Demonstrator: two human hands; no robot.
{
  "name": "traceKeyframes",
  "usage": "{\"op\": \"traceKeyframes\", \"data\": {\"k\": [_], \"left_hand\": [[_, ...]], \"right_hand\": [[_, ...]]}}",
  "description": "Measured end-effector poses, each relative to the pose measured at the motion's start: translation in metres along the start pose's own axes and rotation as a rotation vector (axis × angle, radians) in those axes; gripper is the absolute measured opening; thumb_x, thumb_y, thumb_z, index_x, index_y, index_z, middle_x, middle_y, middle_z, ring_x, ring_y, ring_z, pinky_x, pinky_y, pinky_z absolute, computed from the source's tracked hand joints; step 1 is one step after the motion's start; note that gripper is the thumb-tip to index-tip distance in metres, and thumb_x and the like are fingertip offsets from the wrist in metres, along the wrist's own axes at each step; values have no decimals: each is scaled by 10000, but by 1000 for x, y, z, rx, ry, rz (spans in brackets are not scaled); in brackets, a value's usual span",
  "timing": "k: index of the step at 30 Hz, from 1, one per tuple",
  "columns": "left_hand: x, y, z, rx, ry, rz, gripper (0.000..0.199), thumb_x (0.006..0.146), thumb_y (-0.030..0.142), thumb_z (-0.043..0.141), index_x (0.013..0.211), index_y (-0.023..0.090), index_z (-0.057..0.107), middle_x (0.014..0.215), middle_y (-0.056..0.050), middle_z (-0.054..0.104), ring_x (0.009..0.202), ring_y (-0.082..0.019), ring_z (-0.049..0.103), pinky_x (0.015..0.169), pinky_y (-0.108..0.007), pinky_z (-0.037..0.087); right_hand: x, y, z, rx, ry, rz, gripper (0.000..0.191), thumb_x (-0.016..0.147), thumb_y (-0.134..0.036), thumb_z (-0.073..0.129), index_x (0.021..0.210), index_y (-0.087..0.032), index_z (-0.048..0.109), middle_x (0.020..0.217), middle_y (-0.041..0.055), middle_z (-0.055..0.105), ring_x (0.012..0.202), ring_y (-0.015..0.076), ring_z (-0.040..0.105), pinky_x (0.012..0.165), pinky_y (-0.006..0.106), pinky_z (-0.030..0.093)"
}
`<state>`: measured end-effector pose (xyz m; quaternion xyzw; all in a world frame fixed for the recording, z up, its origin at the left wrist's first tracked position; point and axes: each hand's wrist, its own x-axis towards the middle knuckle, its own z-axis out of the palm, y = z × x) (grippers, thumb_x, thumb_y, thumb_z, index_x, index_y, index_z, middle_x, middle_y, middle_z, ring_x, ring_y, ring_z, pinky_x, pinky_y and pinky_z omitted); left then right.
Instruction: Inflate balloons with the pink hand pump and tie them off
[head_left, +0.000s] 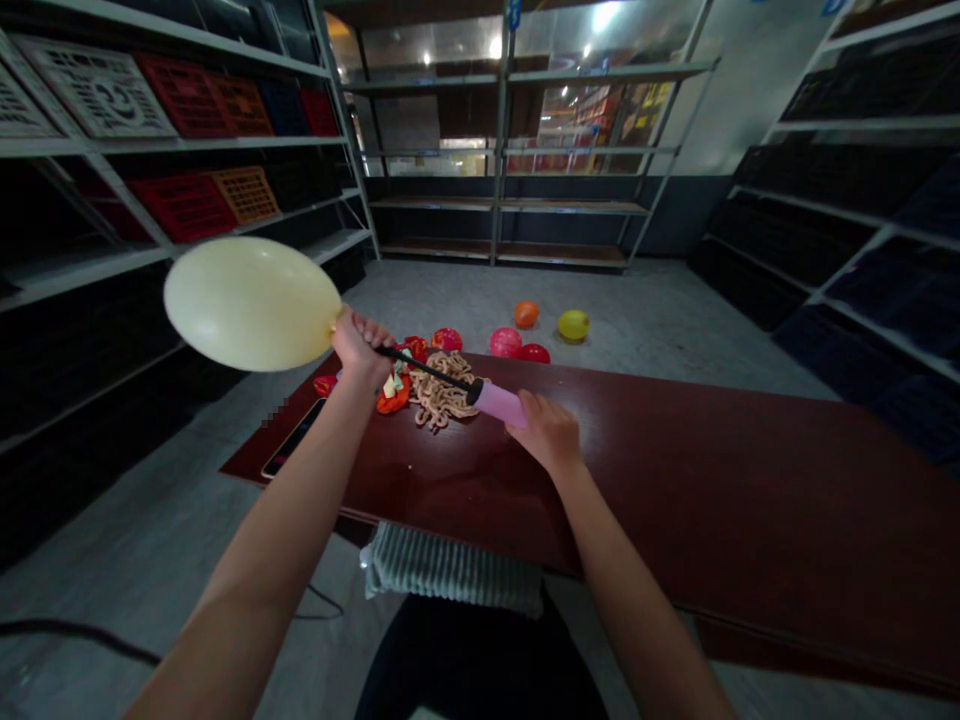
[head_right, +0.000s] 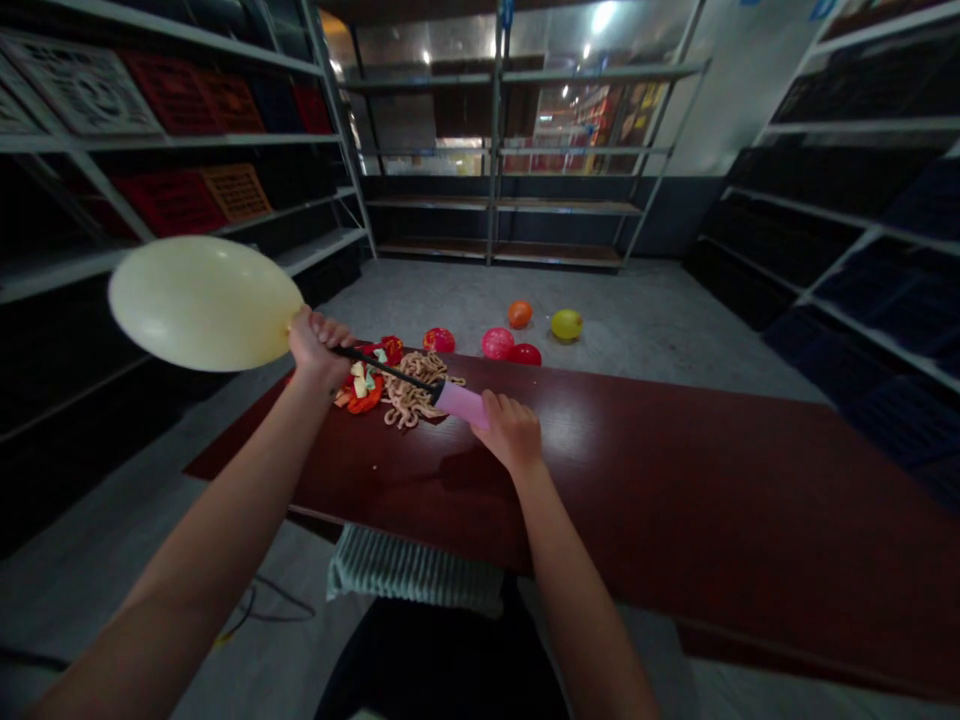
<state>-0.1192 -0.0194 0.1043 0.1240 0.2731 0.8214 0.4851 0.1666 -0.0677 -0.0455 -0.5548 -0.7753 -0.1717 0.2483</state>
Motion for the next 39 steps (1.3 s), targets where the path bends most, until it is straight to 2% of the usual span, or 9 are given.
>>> {"op": "traceKeyframes", "data": {"k": [4, 9, 14, 16, 18, 25, 29, 33, 39], "left_hand": [[-2, -14, 32, 21, -113, 44, 574, 1125, 374, 520, 647, 216, 245, 457, 77, 216, 340, -79, 220, 385, -240, 207], [-15, -75, 61, 38, -149, -11, 600, 1107, 444, 589, 651, 222, 268, 453, 75, 225, 349, -83, 206, 378, -258, 184], [-47, -152, 64, 94, -97, -144, 581, 1162, 404, 469, 642, 228, 279, 429, 79, 215, 339, -81, 168, 379, -270, 145], [-56, -170, 61, 104, -105, -171, 579, 1169, 385, 444, 634, 230, 285, 431, 73, 229, 339, -86, 177, 383, -278, 151], [-58, -176, 57, 98, -112, -175, 570, 1174, 371, 418, 635, 232, 298, 442, 70, 232, 343, -91, 183, 388, -284, 163], [-27, -148, 24, 4, -69, -144, 562, 1140, 293, 443, 607, 221, 279, 470, 53, 209, 356, -104, 201, 385, -278, 180], [-18, -121, 5, -50, -10, -102, 545, 1107, 270, 492, 616, 221, 259, 483, 54, 215, 371, -103, 211, 401, -272, 206], [-17, -90, -5, -43, 69, -57, 529, 1123, 242, 430, 632, 220, 235, 473, 68, 210, 373, -85, 208, 423, -251, 205], [-8, -47, -24, -50, 149, -14, 540, 1103, 228, 471, 615, 215, 239, 457, 71, 219, 345, -78, 229, 396, -238, 216]], "right_hand": [[-2, 1, -2, 70, -22, 109, 334, 886, -285, 722, 1206, -190, 704, 988, 82, 780, 854, 235, 701, 711, 304, 422], [-5, 11, -11, 117, -101, 257, 430, 893, -289, 756, 1288, -154, 653, 1078, 119, 780, 950, 255, 709, 743, 313, 419], [-4, 16, -13, 112, -165, 350, 436, 928, -331, 743, 1306, -160, 609, 1124, 141, 768, 973, 267, 699, 748, 323, 397], [-3, 19, -12, 110, -182, 370, 435, 934, -341, 745, 1302, -162, 599, 1128, 142, 765, 967, 264, 692, 739, 317, 387], [-3, 22, -10, 113, -191, 363, 437, 940, -349, 742, 1303, -161, 592, 1136, 141, 762, 969, 255, 682, 737, 308, 378], [3, 12, -3, 103, -185, 216, 353, 1000, -344, 656, 1302, -167, 606, 1152, 106, 753, 978, 213, 646, 766, 297, 347], [3, 6, -6, 77, -206, 145, 340, 1018, -362, 640, 1293, -161, 630, 1104, 100, 742, 943, 199, 627, 742, 293, 327], [1, 5, -12, 58, -221, 91, 329, 996, -348, 657, 1265, -159, 667, 1089, 112, 748, 935, 210, 629, 734, 303, 326], [-3, 6, -12, 34, -231, 43, 383, 982, -350, 645, 1311, -157, 686, 1129, 144, 769, 953, 240, 651, 750, 322, 338]]}}
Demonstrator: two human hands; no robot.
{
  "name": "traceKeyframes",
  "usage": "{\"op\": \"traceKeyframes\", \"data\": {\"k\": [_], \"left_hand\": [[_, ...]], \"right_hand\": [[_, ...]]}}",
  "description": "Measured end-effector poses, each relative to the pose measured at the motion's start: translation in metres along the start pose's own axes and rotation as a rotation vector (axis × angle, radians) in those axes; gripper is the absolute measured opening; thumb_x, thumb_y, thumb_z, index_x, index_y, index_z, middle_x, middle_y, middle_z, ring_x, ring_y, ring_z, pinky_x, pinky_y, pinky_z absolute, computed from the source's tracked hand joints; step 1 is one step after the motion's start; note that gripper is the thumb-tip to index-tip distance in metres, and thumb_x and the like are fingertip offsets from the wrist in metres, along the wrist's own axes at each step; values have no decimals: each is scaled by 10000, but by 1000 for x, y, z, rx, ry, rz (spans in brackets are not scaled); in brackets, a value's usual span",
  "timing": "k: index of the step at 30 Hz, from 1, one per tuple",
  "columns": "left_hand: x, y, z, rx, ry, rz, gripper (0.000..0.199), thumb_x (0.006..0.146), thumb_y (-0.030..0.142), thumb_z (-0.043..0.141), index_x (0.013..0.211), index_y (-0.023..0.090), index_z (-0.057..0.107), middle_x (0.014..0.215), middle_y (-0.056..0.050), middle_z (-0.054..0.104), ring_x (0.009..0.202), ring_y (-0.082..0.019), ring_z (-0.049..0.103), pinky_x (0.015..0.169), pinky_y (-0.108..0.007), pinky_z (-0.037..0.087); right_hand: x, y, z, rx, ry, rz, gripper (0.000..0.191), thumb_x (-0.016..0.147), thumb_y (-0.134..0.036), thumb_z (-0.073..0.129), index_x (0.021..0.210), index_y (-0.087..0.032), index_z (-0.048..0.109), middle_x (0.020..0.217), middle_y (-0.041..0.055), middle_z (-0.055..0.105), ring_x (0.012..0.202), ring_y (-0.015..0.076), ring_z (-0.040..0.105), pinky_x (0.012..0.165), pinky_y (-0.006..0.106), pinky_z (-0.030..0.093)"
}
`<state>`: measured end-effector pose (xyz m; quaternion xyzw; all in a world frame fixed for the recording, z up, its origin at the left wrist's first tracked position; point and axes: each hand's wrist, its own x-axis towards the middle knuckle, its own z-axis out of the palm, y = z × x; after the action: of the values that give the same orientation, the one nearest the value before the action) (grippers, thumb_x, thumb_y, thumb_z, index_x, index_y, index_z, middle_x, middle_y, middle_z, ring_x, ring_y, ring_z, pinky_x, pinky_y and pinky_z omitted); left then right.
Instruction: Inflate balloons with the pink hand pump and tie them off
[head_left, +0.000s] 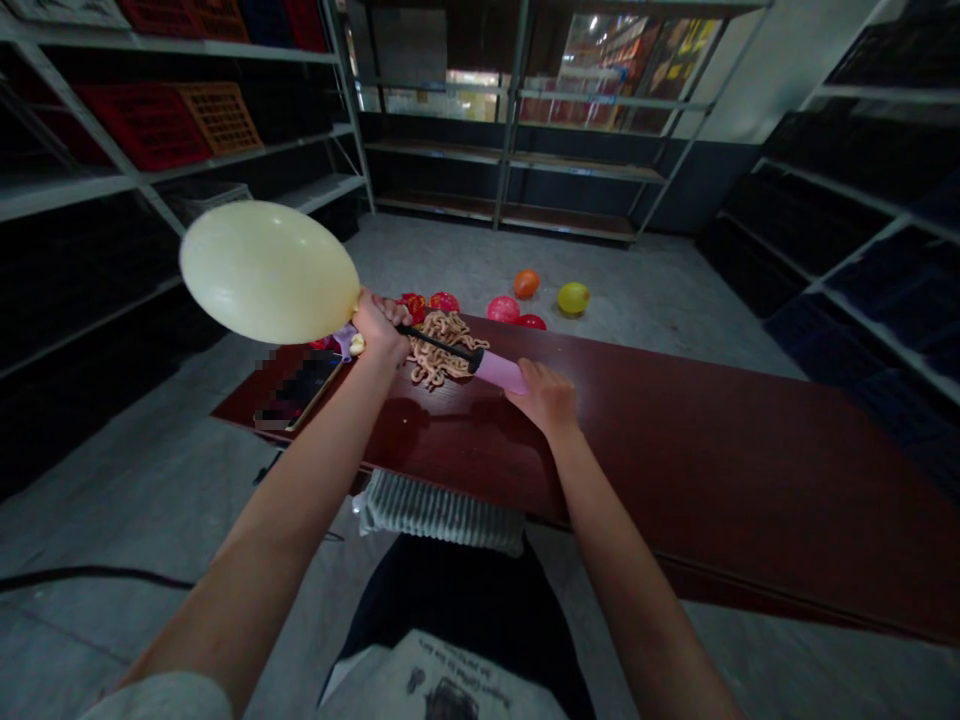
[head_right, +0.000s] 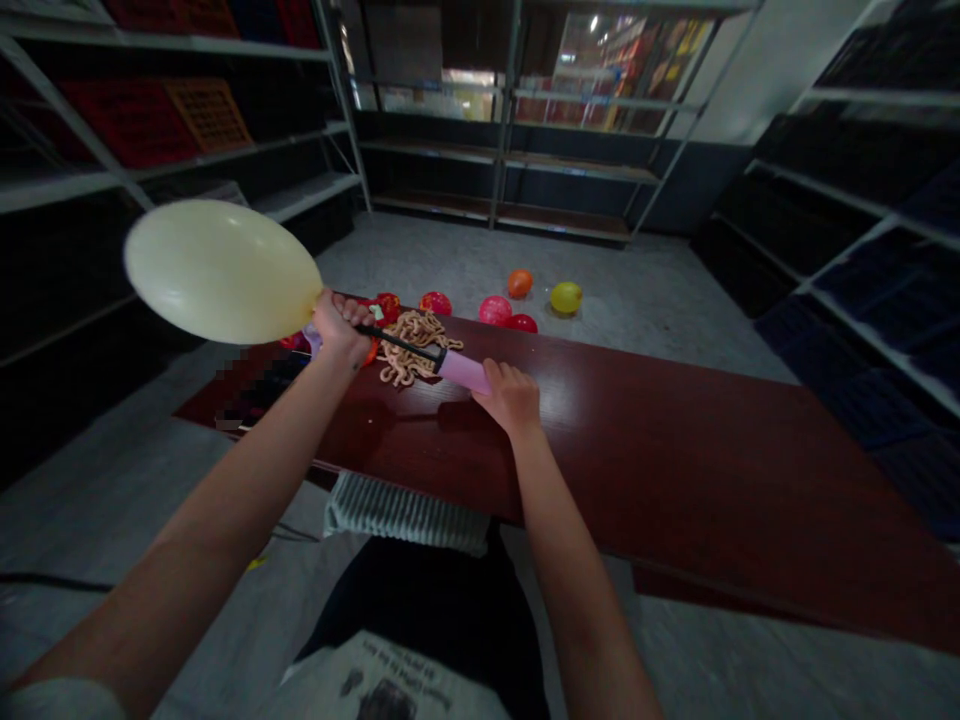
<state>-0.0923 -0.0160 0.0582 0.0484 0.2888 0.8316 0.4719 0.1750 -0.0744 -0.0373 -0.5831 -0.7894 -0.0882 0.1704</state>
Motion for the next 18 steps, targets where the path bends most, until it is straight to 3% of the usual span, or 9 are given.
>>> {"op": "traceKeyframes", "data": {"k": [5, 9, 13, 18], "left_hand": [[5, 35, -1, -21, -15, 0, 580, 1155, 361, 443, 628, 219, 246, 452, 75, 208, 334, -78, 211, 384, -237, 224], [-9, 44, 22, -19, -86, 39, 604, 1166, 429, 435, 637, 215, 240, 455, 67, 204, 344, -82, 201, 381, -243, 210], [-28, 23, 53, 15, -147, 66, 612, 1174, 408, 436, 631, 216, 231, 459, 66, 184, 353, -87, 184, 389, -254, 177], [-53, -34, 76, 86, -201, 43, 636, 1183, 438, 387, 608, 221, 222, 441, 67, 172, 354, -88, 161, 382, -253, 150]], "right_hand": [[0, -5, 0, 15, 1, -19, 392, 976, -357, 660, 1309, -153, 690, 1164, 154, 778, 979, 249, 674, 789, 318, 368], [3, -10, 0, 93, 36, 18, 374, 974, -319, 666, 1301, -140, 689, 1175, 149, 785, 1020, 250, 695, 826, 314, 400], [3, -5, 0, 151, 60, 95, 401, 944, -288, 705, 1311, -128, 676, 1218, 156, 781, 1044, 252, 710, 849, 301, 429], [2, 4, -3, 156, 56, 167, 447, 925, -318, 743, 1328, -146, 654, 1188, 148, 782, 1030, 255, 715, 818, 298, 443]]}}
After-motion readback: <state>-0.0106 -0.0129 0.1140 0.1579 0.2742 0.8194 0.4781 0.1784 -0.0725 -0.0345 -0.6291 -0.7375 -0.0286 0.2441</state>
